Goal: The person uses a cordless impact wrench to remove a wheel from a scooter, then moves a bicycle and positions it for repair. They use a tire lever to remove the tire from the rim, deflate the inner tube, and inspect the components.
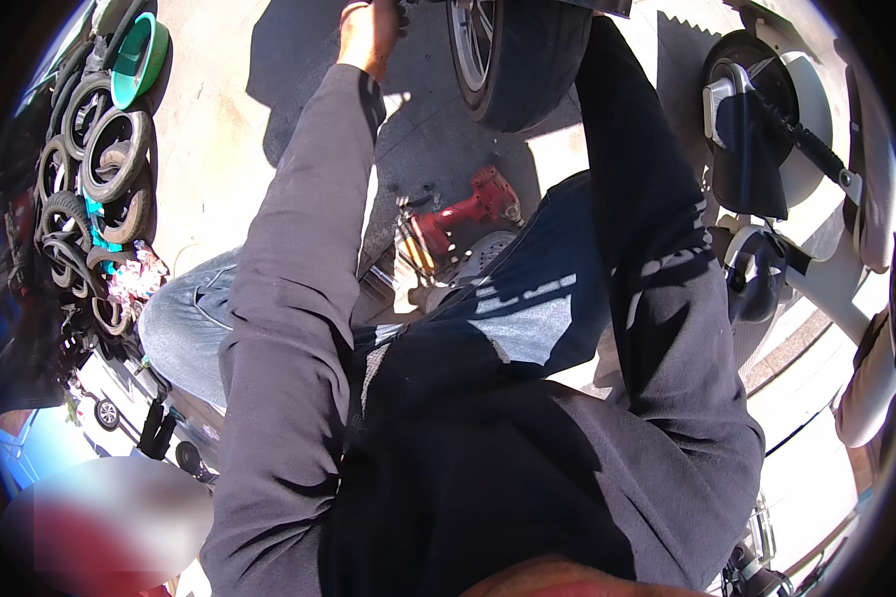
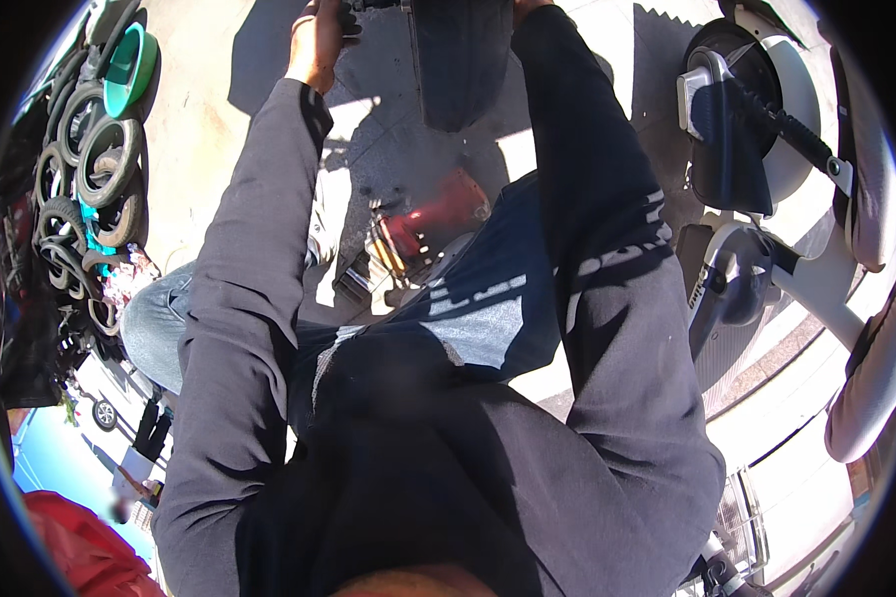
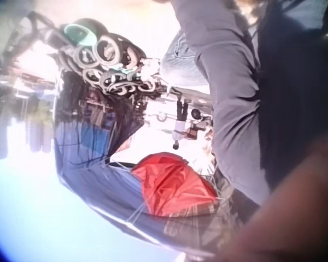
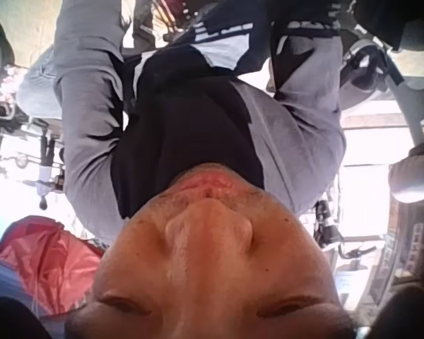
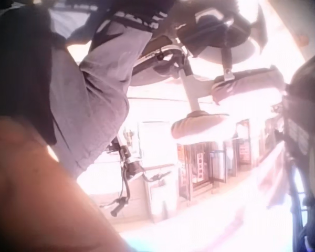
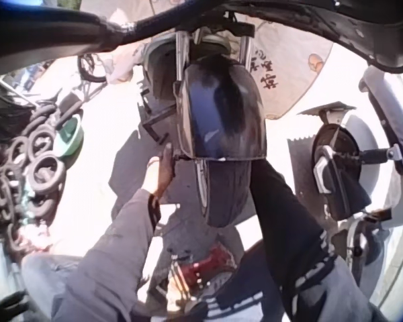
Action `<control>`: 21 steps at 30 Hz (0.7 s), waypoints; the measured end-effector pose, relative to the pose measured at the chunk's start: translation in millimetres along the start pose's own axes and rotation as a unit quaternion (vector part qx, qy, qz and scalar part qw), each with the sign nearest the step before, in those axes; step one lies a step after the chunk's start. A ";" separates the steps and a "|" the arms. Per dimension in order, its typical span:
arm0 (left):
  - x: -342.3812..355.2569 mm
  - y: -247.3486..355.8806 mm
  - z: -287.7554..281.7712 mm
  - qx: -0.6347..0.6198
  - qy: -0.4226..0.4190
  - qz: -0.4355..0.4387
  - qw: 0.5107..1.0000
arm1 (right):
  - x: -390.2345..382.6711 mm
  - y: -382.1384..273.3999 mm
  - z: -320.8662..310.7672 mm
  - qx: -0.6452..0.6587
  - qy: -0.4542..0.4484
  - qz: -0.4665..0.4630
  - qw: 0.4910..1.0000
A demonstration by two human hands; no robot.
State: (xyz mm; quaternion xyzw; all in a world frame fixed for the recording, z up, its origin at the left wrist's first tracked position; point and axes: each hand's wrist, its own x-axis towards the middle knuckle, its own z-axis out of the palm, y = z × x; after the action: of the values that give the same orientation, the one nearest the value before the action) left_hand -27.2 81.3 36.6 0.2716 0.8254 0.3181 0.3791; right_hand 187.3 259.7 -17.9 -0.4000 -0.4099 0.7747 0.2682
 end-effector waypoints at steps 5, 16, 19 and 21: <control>-6.5 -7.8 1.5 0.040 0.030 0.219 0.975 | -2.6 9.1 -0.2 0.002 -0.001 0.005 1.000; -146.1 -210.4 105.2 0.257 -0.322 0.007 0.911 | -11.5 12.4 -14.1 -0.006 0.041 -0.009 0.999; -166.1 -260.8 169.2 0.240 -0.372 0.063 0.894 | -27.6 20.2 -41.9 -0.029 0.090 0.004 0.996; -154.1 -274.7 189.1 0.217 -0.426 0.071 0.875 | -46.4 28.5 -61.6 -0.044 0.114 0.018 0.992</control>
State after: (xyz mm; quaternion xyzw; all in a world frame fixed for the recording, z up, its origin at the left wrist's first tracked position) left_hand 154.0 -143.1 -190.9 0.5143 0.6105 0.0101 0.6022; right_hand 261.4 236.3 -44.7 -0.5046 -0.4033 0.7096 0.2816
